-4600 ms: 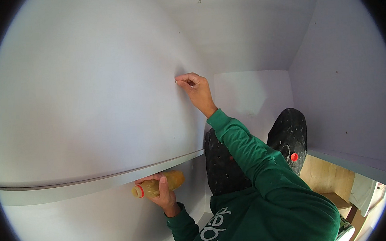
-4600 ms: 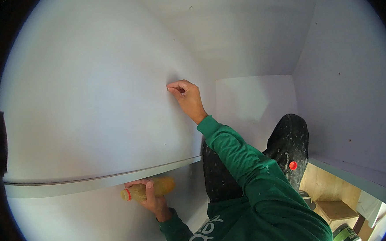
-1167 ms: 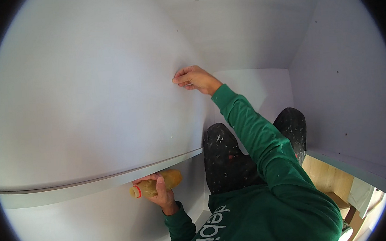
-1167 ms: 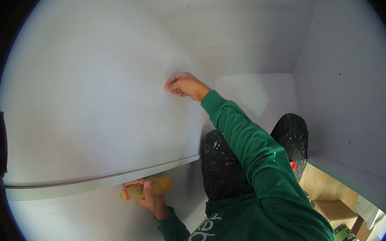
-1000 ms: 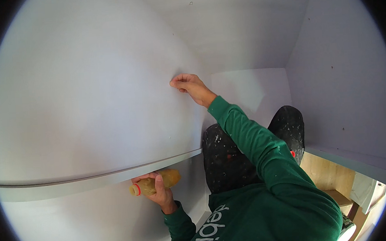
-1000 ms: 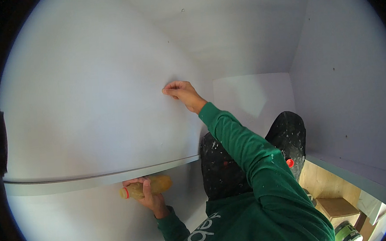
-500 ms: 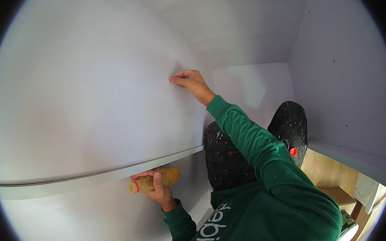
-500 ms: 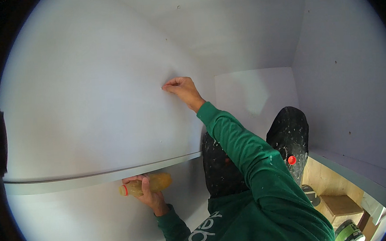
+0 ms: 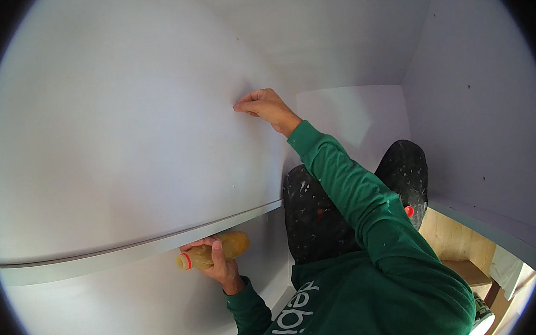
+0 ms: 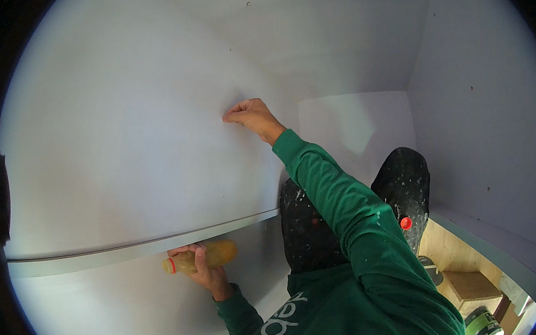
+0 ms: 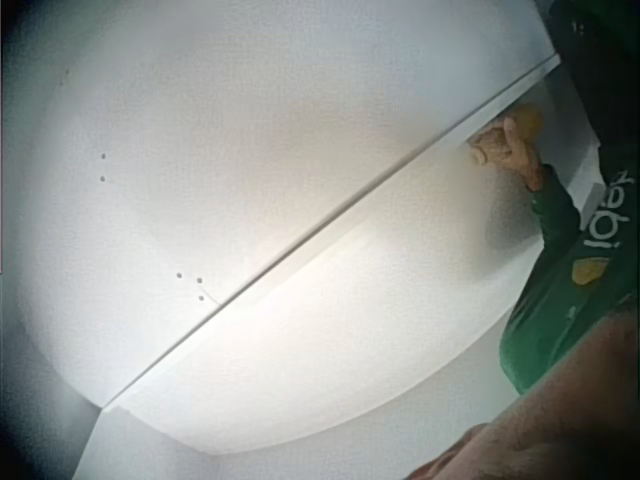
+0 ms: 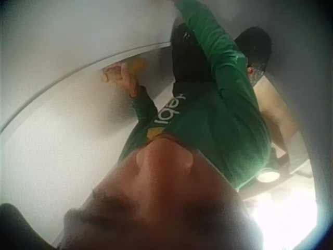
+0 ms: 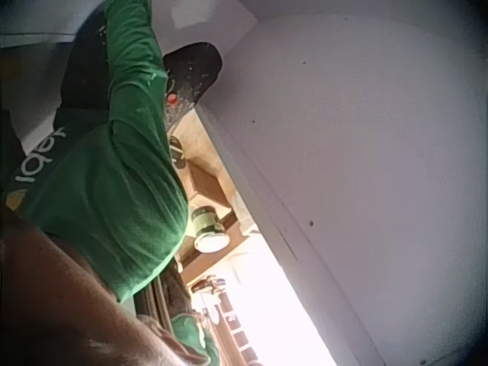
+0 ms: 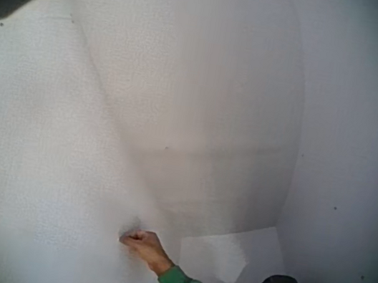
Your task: The person installs small white plastic fittings into pre-drilled holes on the interior of a white cabinet, then uses a wooden dowel to tap them into place. The person handles a small bottle of yellow liquid, a red cap, and a wooden dowel while working inside the cabinet.
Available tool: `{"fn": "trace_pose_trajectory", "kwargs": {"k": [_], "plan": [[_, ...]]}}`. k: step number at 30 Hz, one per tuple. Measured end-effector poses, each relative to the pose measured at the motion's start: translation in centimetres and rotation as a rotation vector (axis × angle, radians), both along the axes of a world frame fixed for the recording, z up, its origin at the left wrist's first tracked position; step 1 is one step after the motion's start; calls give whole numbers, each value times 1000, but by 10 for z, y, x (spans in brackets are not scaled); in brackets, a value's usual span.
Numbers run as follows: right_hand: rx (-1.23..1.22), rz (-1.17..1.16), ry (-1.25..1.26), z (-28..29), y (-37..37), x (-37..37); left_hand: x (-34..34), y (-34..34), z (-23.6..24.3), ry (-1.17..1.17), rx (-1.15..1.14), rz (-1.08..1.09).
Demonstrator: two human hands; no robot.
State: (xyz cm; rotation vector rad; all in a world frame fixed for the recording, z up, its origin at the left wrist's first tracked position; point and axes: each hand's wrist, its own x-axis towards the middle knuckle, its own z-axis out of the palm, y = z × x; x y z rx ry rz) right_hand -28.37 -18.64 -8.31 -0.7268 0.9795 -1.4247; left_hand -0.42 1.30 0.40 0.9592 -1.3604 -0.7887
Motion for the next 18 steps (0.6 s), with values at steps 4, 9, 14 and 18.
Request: {"fn": "trace_pose_trajectory", "kwargs": {"k": [4, 9, 14, 18], "plan": [[1, 26, -4, -2, -3, -3, 1, -1, -2, -1, 6, 13], [15, 46, 38, -1, -4, -6, 1, -1, -3, 1, 5, -5], [13, 63, 40, -3, -7, -6, 3, -2, -5, 19, 0, -10], [6, 58, 53, 0, -7, -9, 4, -3, -4, 1, -8, -16]]}}
